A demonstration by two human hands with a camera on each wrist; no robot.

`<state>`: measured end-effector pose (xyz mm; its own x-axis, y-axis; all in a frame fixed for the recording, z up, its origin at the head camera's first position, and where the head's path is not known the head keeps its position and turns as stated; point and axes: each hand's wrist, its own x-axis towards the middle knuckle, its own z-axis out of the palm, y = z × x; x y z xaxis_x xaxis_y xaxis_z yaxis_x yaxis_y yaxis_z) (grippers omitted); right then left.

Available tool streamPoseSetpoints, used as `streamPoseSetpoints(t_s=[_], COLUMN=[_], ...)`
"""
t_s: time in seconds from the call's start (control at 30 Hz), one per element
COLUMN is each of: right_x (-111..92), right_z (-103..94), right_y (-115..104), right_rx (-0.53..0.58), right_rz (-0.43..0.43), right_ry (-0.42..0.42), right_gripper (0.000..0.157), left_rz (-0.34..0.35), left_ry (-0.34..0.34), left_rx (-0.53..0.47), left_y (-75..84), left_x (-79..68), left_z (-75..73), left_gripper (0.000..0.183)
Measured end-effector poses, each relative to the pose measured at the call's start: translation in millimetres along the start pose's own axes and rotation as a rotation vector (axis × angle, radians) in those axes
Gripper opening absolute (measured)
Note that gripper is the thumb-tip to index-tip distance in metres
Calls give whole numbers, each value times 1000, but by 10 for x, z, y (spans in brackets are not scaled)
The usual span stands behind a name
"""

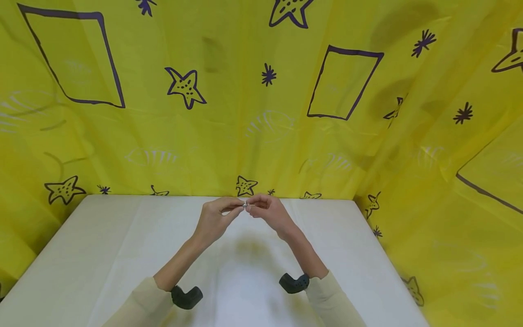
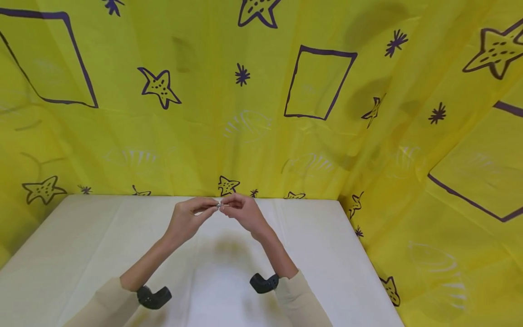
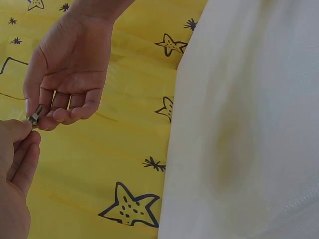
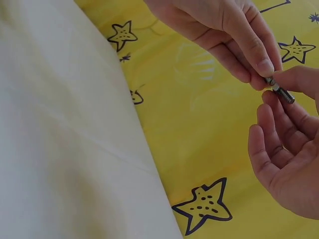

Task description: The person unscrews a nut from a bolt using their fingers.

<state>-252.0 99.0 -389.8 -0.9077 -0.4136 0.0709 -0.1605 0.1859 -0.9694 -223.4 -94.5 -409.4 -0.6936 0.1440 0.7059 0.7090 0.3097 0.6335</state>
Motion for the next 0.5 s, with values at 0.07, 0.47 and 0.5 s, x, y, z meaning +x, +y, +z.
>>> streamPoseSetpoints(t_s=[0.07,0.47,0.5], right_x=[-4,-12,-10], right_z=[-4,-14,-16], right_y=[6,-36,-39], right_rx=[-11,-18,-23], right_rz=[-16,12,23], right_ry=[-4,11,12], right_gripper=[22,30,31], left_rz=[5,1,-1], left_ry=[2,3,2], left_rx=[-3,17,19], left_y=[0,11,10], left_x=[0,11,12], left_z=[0,-1,1], left_gripper=[18,17,16])
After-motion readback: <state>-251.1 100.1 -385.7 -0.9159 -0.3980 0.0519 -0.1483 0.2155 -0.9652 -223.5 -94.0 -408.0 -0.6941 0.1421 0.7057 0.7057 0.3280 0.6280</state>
